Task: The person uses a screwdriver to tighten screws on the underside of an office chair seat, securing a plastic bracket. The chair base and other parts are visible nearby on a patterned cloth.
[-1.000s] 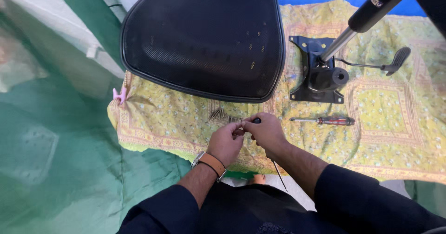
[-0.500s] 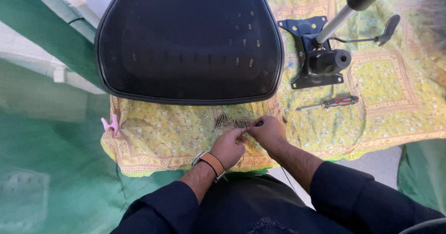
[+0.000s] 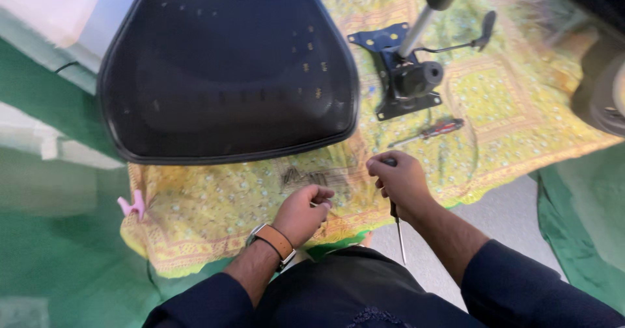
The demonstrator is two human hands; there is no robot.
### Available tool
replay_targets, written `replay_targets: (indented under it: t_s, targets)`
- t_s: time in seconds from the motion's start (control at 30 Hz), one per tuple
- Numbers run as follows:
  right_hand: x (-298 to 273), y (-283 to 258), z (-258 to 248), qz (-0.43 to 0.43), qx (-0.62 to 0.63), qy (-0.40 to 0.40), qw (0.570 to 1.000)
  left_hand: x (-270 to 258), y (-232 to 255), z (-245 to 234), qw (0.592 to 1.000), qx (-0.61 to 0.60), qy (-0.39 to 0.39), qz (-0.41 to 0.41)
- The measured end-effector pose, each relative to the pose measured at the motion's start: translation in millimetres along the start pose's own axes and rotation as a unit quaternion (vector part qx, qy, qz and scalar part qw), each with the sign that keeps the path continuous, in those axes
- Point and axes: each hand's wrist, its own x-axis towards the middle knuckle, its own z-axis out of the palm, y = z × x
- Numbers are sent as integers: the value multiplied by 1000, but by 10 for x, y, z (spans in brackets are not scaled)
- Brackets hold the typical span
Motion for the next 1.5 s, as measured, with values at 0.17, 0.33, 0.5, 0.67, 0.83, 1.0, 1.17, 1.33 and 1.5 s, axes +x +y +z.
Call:
replay_targets:
  t_s: [0.17,0.33,0.5,0.67,0.83,1.0,1.17,1.33,1.5]
  targets:
    - [-286,-169,-527,-54,165,65,983,-58,406,209,999,32,-16,11]
    - [-551,-270,-1029,-97,220,90,966,-21,858,650,993,34,-59,96]
    - [-731,-312,-1540,-131,254,95,954,42,1281,1247,981,63,-84,164]
    - [-874,-231,-2260,-175,290,83,937,22,1642,2060,981,63,-86,165]
    - [-1001,-114,-3133,-216,309,78,923,-73,2016,2972,984,1,-93,153]
    - [-1061,-37,-3876,-248,323,84,909,-25,2415,3736,974,-39,-97,200]
    - [-1068,-18,-4460,-267,326,98,901,109,2663,4210,955,-12,-107,277]
    - [-833,-94,-4950,-297,330,127,887,528,2723,4438,961,6,-104,256]
    - [-434,-269,-5336,-314,322,136,883,1314,2703,4480,962,-7,-31,270]
